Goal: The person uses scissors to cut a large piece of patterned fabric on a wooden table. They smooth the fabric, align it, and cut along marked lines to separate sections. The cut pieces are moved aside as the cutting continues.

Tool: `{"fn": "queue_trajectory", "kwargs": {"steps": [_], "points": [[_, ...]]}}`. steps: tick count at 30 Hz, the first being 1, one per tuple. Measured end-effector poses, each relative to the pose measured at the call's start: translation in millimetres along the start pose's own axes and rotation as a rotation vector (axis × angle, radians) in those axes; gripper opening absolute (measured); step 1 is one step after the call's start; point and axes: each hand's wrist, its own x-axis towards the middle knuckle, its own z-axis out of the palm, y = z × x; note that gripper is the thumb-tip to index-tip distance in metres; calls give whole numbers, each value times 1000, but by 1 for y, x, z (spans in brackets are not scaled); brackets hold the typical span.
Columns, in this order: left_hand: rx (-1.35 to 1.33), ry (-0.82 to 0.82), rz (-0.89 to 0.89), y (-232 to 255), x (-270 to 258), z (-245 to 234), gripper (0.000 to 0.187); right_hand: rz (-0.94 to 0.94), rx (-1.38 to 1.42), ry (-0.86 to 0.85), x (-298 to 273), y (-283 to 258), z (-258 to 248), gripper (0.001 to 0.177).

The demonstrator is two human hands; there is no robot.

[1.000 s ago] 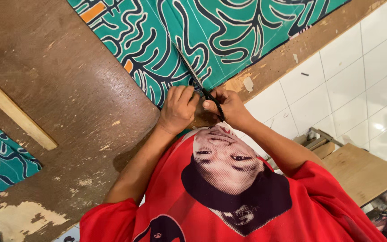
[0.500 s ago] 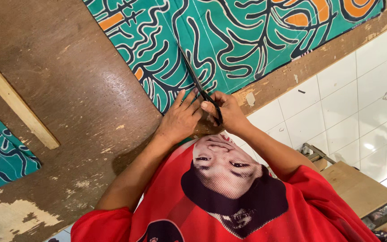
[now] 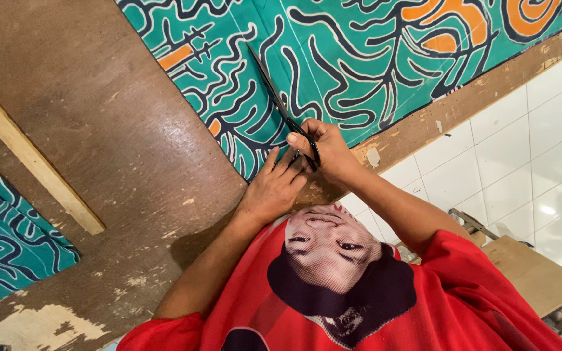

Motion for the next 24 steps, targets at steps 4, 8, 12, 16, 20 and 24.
{"fn": "queue_trajectory", "kwargs": {"steps": [4, 8, 12, 16, 20, 24], "points": [[27, -68, 7, 0, 3, -4, 14, -17, -103, 15, 22, -21, 7, 37], [30, -13, 26, -1, 4, -8, 23, -45, -109, 14, 42, -37, 18, 37], [51, -6, 38, -3, 6, -10, 24, 4, -73, 15, 46, -41, 21, 38], [75, 3, 45, -4, 6, -10, 21, -25, -90, 23, 61, -48, 23, 39], [97, 40, 47, -5, 7, -12, 18, -52, -74, -1, 89, -64, 31, 38], [92, 60, 54, -7, 7, -9, 18, -56, -96, 11, 97, -73, 38, 39]]}}
